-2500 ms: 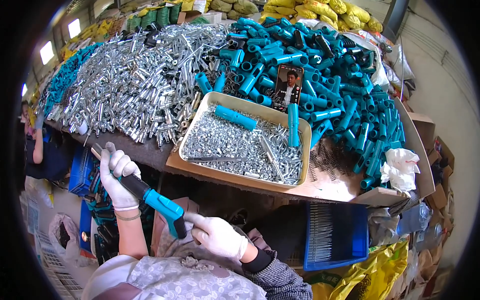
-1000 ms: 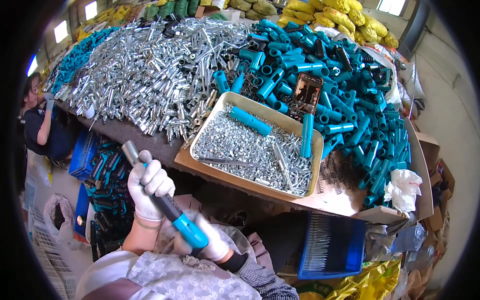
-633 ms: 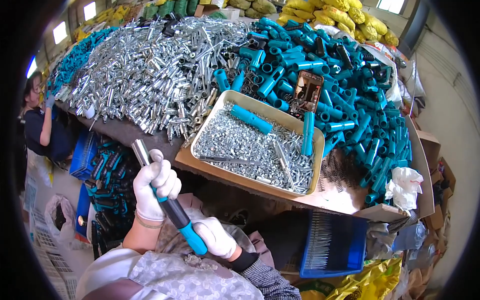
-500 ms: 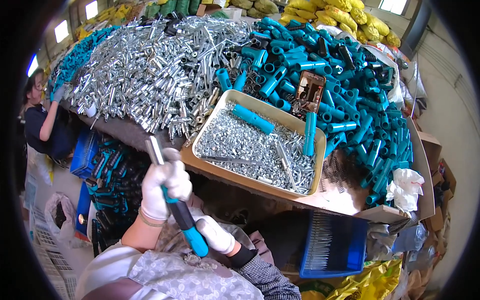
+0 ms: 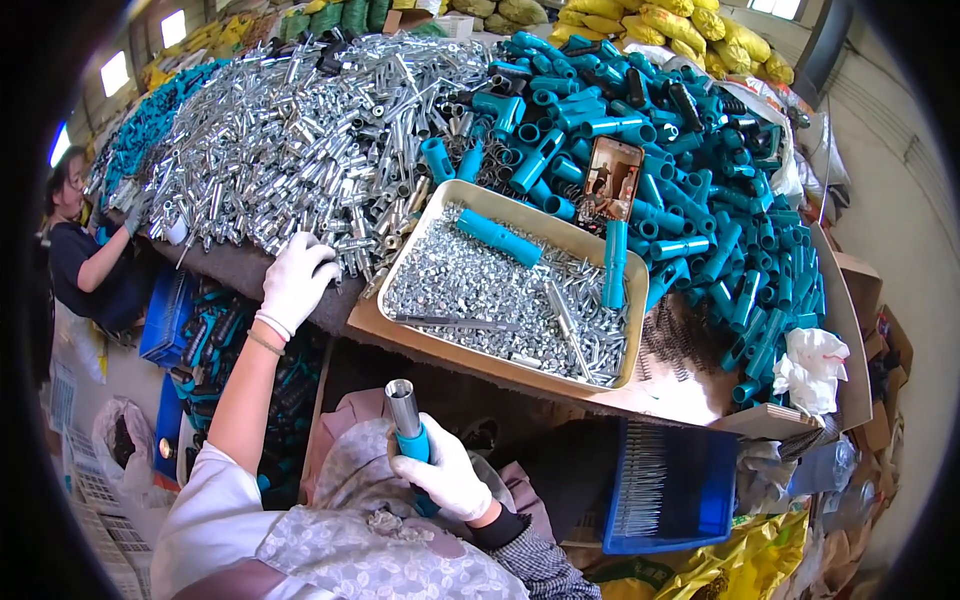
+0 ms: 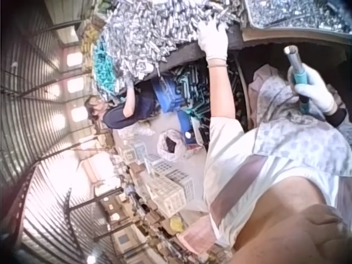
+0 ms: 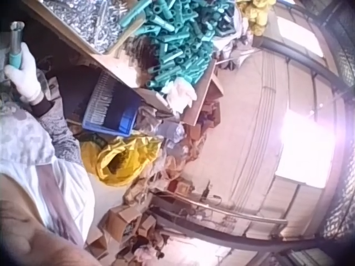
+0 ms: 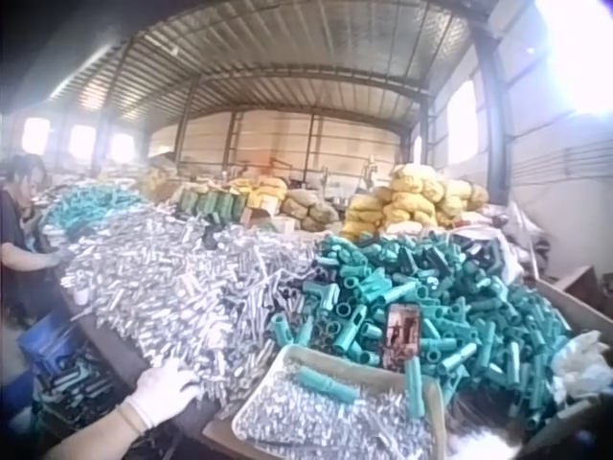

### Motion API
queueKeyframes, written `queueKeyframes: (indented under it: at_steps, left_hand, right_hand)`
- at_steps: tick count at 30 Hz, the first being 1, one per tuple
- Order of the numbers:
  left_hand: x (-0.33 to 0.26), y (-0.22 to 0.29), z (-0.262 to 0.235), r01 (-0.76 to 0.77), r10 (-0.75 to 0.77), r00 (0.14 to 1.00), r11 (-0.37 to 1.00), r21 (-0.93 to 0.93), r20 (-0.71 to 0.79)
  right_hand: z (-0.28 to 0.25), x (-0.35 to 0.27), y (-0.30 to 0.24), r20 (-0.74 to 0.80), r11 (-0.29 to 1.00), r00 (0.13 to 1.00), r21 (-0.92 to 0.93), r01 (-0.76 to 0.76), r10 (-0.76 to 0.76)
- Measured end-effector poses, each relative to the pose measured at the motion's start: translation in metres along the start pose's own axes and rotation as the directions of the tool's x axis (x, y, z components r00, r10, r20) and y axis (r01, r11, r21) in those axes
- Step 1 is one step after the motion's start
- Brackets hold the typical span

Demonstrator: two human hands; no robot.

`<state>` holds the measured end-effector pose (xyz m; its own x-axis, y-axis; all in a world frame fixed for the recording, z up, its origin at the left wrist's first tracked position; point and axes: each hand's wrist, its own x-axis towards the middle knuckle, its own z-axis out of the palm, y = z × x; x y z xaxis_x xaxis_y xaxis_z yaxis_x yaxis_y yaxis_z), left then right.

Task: Manual assembly of metal rods into plastic handle sleeves at a factory workbench.

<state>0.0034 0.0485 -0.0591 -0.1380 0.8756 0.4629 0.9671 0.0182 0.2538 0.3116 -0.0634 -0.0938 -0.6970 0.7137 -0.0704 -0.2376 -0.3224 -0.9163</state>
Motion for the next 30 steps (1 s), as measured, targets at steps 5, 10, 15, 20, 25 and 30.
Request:
queueKeyframes:
  at_steps: [5, 10, 15, 20, 25, 30]
  left_hand:
    - [-0.008, 0.009, -0.003, 0.025, -0.012, 0.993, 0.993, -0.119, 0.115]
    - [-0.006, 0.025, 0.008, 0.104, -0.1, 0.991, 0.993, -0.047, 0.086]
    - [-0.004, 0.005, 0.001, 0.049, -0.039, 0.991, 0.996, -0.073, 0.127]
    - [-0.017, -0.007, -0.001, -0.01, 0.009, 1.0, 1.0, 0.024, 0.02]
    - [-0.033, 0.004, -0.012, 0.12, -0.072, 0.989, 0.9, -0.419, 0.128]
    - [-0.095, 0.069, -0.063, 0.246, 0.176, 0.886, 0.605, -0.757, 0.429]
  right_hand:
    - [0.001, -0.002, 0.006, -0.038, 1.0, 0.999, 0.003, 0.023, -0.023]
    - [0.01, -0.002, 0.001, -0.064, 0.999, 0.997, 0.009, -0.031, 0.032]
    - [0.001, -0.015, 0.0, -0.044, 0.995, 0.994, -0.02, 0.096, -0.097]
    - [-0.002, -0.012, -0.019, -0.081, 0.987, 0.985, -0.066, 0.147, -0.152]
    - [-0.001, -0.003, -0.025, -0.084, 0.91, 0.979, -0.391, 0.14, -0.187]
    - [-0.015, 0.001, -0.004, -0.059, 0.552, 0.904, -0.808, 0.205, -0.422]
